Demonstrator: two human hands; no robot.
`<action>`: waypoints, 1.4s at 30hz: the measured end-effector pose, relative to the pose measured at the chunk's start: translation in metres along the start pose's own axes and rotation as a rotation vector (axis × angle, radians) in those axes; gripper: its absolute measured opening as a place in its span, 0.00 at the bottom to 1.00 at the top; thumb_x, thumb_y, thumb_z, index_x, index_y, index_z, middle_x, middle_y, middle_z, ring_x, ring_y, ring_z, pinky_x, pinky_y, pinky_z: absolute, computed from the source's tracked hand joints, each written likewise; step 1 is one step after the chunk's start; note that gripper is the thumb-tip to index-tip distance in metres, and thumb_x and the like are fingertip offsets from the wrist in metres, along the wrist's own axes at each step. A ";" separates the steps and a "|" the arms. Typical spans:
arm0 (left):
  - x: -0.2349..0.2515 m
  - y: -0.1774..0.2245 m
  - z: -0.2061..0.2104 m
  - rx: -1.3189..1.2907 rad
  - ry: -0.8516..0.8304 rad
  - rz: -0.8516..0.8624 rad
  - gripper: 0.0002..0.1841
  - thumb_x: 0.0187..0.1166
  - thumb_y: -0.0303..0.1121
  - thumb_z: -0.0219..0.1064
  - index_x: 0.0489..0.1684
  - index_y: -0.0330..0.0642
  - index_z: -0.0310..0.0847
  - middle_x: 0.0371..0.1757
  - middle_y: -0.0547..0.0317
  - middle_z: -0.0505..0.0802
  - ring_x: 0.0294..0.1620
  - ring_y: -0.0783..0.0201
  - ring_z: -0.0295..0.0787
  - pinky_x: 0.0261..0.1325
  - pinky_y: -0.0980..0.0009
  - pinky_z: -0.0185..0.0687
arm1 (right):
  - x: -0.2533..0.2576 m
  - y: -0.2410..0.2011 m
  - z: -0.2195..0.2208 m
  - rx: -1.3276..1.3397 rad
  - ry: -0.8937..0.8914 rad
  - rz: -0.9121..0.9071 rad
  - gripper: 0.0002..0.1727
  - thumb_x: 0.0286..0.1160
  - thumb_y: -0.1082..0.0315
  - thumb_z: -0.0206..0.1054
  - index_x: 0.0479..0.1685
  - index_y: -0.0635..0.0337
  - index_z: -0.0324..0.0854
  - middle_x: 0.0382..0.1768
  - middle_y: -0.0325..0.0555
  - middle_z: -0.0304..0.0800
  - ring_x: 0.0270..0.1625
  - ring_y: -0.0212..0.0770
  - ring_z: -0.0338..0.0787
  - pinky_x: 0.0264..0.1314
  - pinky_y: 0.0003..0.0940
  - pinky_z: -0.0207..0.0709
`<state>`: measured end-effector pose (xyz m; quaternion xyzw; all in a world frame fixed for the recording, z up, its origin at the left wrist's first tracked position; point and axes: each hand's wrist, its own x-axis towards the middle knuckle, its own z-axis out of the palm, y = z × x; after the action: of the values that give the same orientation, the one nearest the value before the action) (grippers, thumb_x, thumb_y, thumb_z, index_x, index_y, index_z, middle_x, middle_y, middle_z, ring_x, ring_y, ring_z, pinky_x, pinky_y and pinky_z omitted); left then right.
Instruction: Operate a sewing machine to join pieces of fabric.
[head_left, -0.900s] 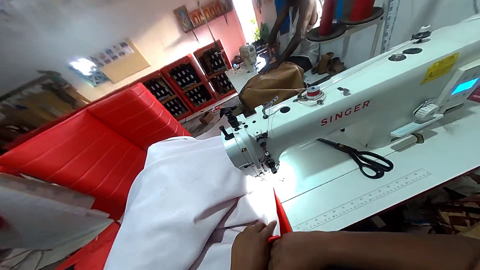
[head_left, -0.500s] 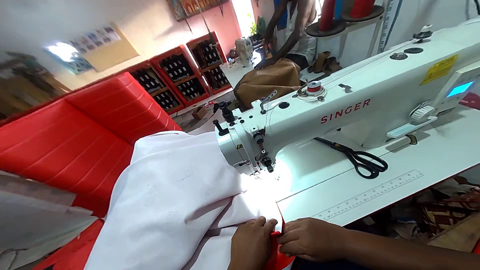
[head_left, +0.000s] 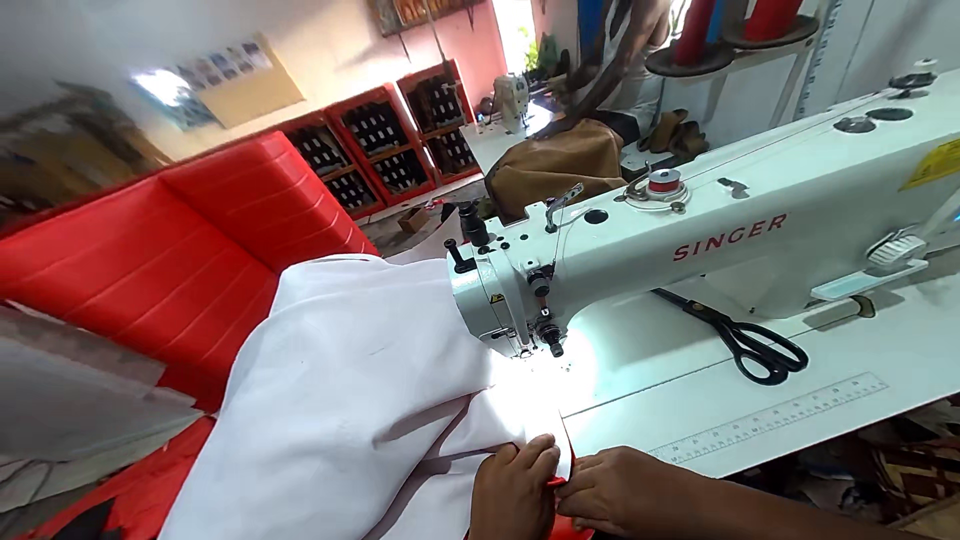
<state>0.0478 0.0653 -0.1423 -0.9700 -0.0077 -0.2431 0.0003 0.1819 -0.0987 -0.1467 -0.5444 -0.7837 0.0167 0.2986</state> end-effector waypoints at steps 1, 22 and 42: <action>0.003 -0.002 0.001 -0.009 -0.008 -0.004 0.13 0.73 0.36 0.60 0.37 0.55 0.95 0.54 0.71 0.98 0.33 0.59 0.93 0.30 0.58 0.83 | 0.002 0.003 -0.002 0.009 -0.023 0.009 0.12 0.86 0.65 0.61 0.47 0.59 0.91 0.50 0.46 0.97 0.58 0.43 0.95 0.64 0.37 0.85; 0.066 -0.054 0.014 -0.054 -0.112 0.034 0.13 0.76 0.34 0.65 0.47 0.53 0.97 0.50 0.54 0.97 0.47 0.49 0.96 0.46 0.51 0.91 | 0.036 0.049 -0.009 -0.068 -0.042 0.206 0.16 0.76 0.82 0.57 0.54 0.61 0.87 0.53 0.51 0.94 0.56 0.51 0.94 0.57 0.48 0.87; 0.011 -0.047 -0.072 0.201 -0.257 -0.455 0.19 0.78 0.24 0.64 0.64 0.50 0.91 0.67 0.50 0.92 0.70 0.39 0.85 0.69 0.32 0.70 | 0.049 -0.007 0.000 0.177 -0.203 -0.093 0.06 0.71 0.71 0.70 0.40 0.60 0.92 0.37 0.52 0.92 0.48 0.58 0.91 0.60 0.64 0.73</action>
<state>0.0229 0.1126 -0.0731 -0.9613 -0.2495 -0.1097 0.0409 0.1643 -0.0587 -0.1223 -0.4747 -0.8297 0.1269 0.2649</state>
